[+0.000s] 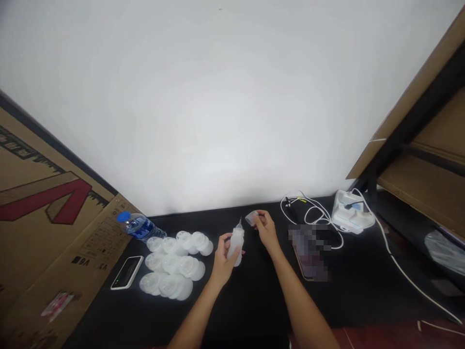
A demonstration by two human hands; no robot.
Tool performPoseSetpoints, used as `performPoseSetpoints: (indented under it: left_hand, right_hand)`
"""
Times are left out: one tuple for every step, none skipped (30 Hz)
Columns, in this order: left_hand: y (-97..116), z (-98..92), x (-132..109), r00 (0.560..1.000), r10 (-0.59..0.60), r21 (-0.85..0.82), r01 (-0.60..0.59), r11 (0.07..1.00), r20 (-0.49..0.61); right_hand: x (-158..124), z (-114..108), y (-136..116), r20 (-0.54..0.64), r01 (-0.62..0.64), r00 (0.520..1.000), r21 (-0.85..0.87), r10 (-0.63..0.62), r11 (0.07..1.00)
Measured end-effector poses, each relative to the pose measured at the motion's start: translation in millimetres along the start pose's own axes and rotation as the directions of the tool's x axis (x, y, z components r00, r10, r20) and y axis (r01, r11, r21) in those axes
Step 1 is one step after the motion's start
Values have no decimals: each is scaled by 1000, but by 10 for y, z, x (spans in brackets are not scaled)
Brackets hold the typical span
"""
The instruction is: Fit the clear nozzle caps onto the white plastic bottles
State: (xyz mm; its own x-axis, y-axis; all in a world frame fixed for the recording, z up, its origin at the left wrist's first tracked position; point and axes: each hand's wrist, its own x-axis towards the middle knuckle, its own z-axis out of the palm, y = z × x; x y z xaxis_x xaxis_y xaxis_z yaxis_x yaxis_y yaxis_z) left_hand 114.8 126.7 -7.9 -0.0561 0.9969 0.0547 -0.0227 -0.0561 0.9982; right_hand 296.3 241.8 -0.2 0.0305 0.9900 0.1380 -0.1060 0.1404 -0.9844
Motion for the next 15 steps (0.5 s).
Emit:
performPoseSetpoints:
  left_hand:
    - [21,0,-6,1000,6,42,-7,999,21]
    - [46,0,-12,999,12,84,-16,996,39]
    - [72,-1,-18,998,20,121,-26,992,54]
    - [98,-1,-24,998,28,150,-38,988,64]
    - [122,-2,-28,997,37,169,-48,984,69]
    - [141,-3,-31,997,45,181,-57,982,69]
    - [155,-4,-33,997,51,189,-62,980,65]
    - [164,-6,-32,997,54,198,-64,978,59]
    - [168,-8,-30,997,55,206,-63,977,47]
    - [168,-10,-27,998,54,211,-60,976,34]
    - [166,-13,-24,998,52,213,-55,975,18]
    - [164,-14,-20,999,50,213,-49,976,3]
    - [163,-15,-16,999,48,210,-45,977,-10]
    - [164,-16,-13,999,48,207,-42,977,-20]
    - [168,-15,-12,999,47,207,-40,977,-26]
  right_hand:
    - [4,-5,-30,-38,-15,999,44,16,999]
    - [0,-6,-59,-63,-25,998,82,30,996]
    - [-9,-2,-88,-73,-32,996,113,41,993]
    - [-22,6,-114,-69,-37,997,138,47,990]
    - [-37,17,-137,-51,-39,998,155,47,987]
    - [-52,30,-156,-24,-39,999,164,43,986]
    - [-66,44,-171,6,-36,999,167,36,985]
    - [-77,57,-182,36,-33,999,165,28,986]
    - [-86,69,-186,63,-30,998,161,20,986]
    - [-93,79,-184,88,-29,996,155,15,987]
    - [-97,88,-177,112,-30,994,149,13,988]
    - [-99,95,-164,135,-33,991,141,14,989]
    - [-100,99,-146,159,-36,987,135,14,990]
    - [-101,101,-125,181,-39,983,130,15,991]
    - [-100,102,-102,201,-40,979,126,14,991]
